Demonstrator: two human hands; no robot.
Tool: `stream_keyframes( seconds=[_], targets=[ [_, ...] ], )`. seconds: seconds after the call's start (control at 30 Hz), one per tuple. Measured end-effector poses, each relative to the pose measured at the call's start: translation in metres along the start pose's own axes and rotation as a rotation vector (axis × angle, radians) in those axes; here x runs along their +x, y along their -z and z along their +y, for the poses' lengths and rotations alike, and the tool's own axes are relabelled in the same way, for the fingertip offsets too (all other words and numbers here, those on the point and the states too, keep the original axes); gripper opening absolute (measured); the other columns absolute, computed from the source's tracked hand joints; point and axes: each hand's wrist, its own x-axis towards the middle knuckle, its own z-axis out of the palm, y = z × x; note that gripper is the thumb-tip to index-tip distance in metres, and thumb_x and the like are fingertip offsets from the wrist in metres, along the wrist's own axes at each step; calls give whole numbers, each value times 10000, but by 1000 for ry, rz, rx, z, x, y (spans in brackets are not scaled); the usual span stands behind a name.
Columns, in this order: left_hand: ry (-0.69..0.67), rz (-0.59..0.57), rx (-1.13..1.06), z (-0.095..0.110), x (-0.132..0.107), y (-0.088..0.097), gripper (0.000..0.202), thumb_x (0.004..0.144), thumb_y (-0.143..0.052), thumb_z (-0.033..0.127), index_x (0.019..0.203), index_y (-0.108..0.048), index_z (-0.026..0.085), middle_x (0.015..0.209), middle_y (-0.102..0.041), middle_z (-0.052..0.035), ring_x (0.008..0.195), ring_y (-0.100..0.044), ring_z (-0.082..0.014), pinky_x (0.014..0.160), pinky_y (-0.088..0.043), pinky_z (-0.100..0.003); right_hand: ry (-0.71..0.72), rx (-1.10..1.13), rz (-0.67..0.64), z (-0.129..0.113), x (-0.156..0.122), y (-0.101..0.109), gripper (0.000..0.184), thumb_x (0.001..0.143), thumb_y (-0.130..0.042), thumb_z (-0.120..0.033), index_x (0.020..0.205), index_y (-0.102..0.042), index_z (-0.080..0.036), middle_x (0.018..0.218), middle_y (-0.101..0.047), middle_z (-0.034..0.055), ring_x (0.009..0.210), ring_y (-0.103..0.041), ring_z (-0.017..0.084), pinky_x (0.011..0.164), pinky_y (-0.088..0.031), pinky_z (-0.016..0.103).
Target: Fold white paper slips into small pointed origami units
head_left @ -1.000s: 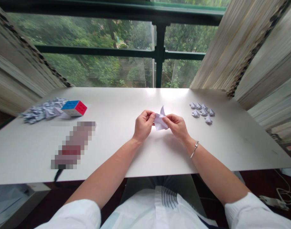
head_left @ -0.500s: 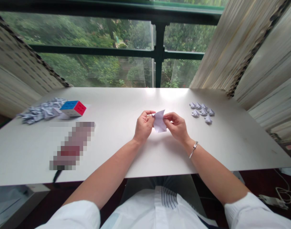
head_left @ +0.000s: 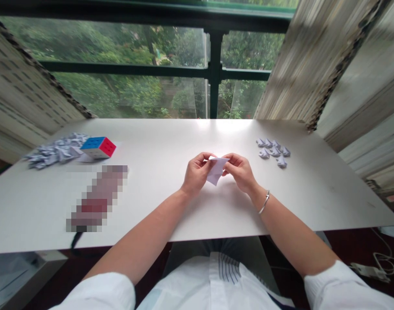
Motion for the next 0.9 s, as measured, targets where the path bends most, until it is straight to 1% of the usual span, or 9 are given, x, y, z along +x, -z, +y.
stream_keyframes(
  seconds=[0.17,0.33,0.53,0.7,0.8,0.83,0.9],
  targets=[
    [-57,42,-21,1,-1,0,369,721,-789,498,846,-654,179,701,-652,5,566,-573,-105,521,-426,-207,9,29,-43,-2,-2,0,298,733,-768,-469,739,-690,-181,677,-652,4,642,-608,126,546,-542,244],
    [-75,28,45,1,-2,0,351,719,-800,461,863,-646,179,696,-649,6,587,-584,-112,542,-435,-209,-23,10,-65,-3,-3,0,308,685,-814,-457,801,-727,-186,704,-682,10,651,-619,132,552,-549,253],
    [-44,19,50,1,-2,-1,380,702,-791,507,818,-646,176,682,-630,6,560,-541,-106,525,-411,-215,-27,-12,-42,-4,-3,0,316,712,-785,-482,775,-729,-177,685,-684,13,618,-612,125,530,-541,246],
    [-76,0,88,1,-2,0,286,727,-783,425,817,-661,182,721,-642,0,593,-555,-109,547,-424,-215,23,-55,-39,-2,-2,2,256,731,-776,-433,769,-728,-185,676,-676,3,602,-593,116,532,-524,242],
    [-151,10,153,3,-2,3,255,752,-755,377,925,-669,210,790,-669,-5,654,-601,-128,593,-465,-226,63,-112,-36,0,-1,4,237,760,-747,-425,780,-725,-190,688,-677,2,610,-586,121,541,-514,251],
    [-197,17,195,3,-2,4,241,761,-741,350,950,-668,220,826,-679,-8,701,-626,-138,635,-490,-237,88,-142,-31,0,-1,5,229,773,-735,-419,785,-725,-190,698,-680,4,614,-586,122,550,-511,255],
    [-294,10,317,6,-2,7,181,774,-711,288,940,-673,227,899,-697,-18,818,-660,-161,746,-529,-272,156,-219,-13,-1,0,6,204,797,-715,-393,794,-724,-189,726,-686,11,628,-592,125,579,-507,263]
  ],
)
